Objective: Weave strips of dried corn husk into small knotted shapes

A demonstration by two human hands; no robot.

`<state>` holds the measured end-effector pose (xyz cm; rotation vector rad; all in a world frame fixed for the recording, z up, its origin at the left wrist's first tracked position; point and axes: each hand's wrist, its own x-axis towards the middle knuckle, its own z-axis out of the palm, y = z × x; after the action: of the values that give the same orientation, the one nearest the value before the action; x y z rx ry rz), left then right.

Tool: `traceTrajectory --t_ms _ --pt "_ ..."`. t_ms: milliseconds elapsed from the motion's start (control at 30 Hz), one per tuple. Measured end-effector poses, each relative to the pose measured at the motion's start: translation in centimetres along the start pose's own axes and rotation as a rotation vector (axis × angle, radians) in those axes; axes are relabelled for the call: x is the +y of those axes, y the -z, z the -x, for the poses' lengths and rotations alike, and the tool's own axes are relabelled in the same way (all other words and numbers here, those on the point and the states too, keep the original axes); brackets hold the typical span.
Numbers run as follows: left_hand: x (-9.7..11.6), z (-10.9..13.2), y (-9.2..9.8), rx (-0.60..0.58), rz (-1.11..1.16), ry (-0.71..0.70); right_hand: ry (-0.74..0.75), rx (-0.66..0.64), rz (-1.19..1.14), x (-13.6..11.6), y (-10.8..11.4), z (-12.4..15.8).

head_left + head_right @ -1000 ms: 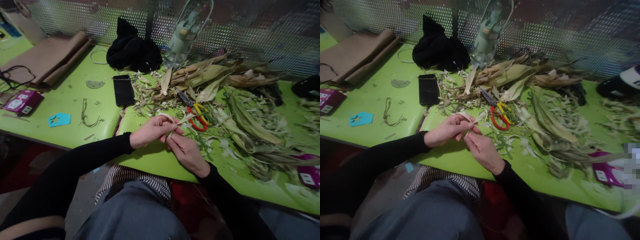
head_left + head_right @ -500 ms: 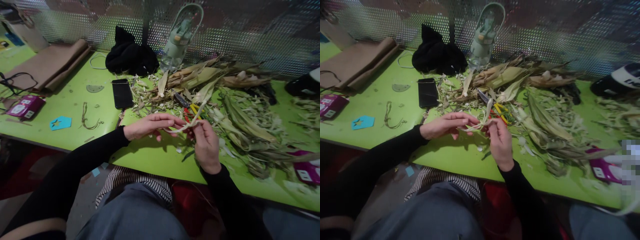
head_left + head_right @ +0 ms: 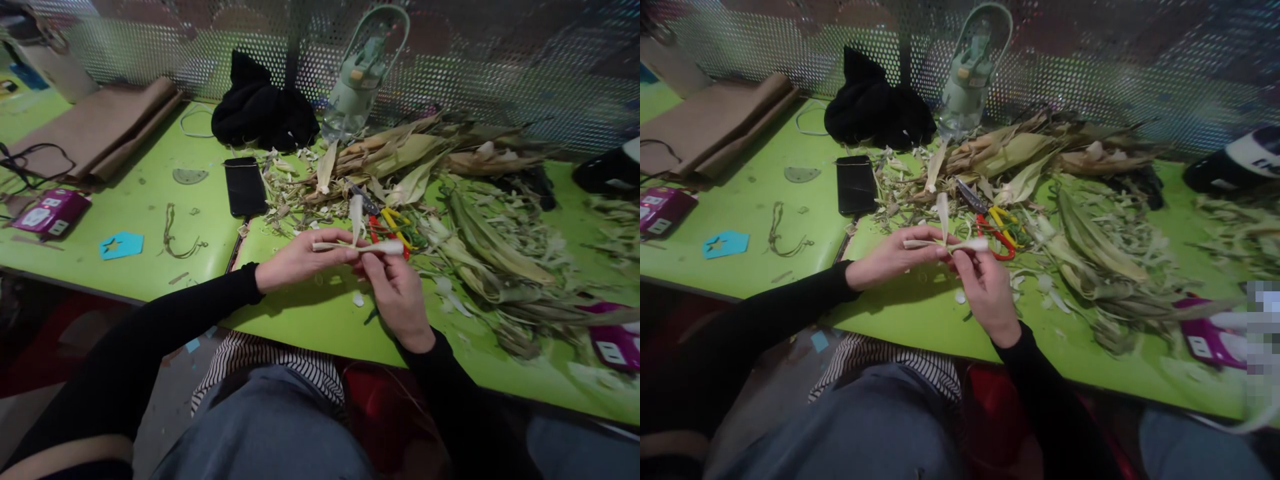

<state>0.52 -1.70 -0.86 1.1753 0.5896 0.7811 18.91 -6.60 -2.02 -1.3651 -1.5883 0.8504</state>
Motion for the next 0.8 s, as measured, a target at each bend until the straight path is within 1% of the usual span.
traceTrajectory --t_ms 67,167,267,333,400,500,567,667,733,800 --pt "-0.26 -0.1 -0.03 0.084 0.063 -0.022 -0.015 -0.067 -0.08 0.14 -0.34 -0.02" --pt "-0.63 -0.16 -0.16 0.155 0.142 0.0 -0.053 -0.141 -0.065 0.36 -0.72 -0.2" --pt "-0.8 -0.04 -0.48 0.161 0.199 0.049 -0.064 -0.138 0.017 0.55 -0.77 -0.44" --pt "-0.74 0.09 -0.69 0.134 0.23 0.065 -0.022 -0.141 0.085 0.63 -0.69 -0.52" --pt "-0.58 0.18 -0.78 0.118 0.238 0.061 0.058 -0.147 0.137 0.62 -0.63 -0.44" --pt "-0.25 0.13 -0.61 0.145 0.158 0.03 0.189 -0.129 0.234 0.47 -0.66 -0.07" --pt "-0.06 -0.01 -0.37 0.174 0.052 0.017 0.338 -0.079 0.371 0.37 -0.69 0.16" --pt "0.09 -0.19 -0.02 0.197 -0.132 0.047 0.6 0.024 0.571 0.33 -0.57 0.23" --pt "0.13 -0.2 0.09 0.185 -0.215 0.072 0.705 0.064 0.626 0.36 -0.43 0.11" --pt "0.15 -0.12 0.11 0.163 -0.234 0.076 0.783 0.048 0.642 0.41 -0.31 -0.02"
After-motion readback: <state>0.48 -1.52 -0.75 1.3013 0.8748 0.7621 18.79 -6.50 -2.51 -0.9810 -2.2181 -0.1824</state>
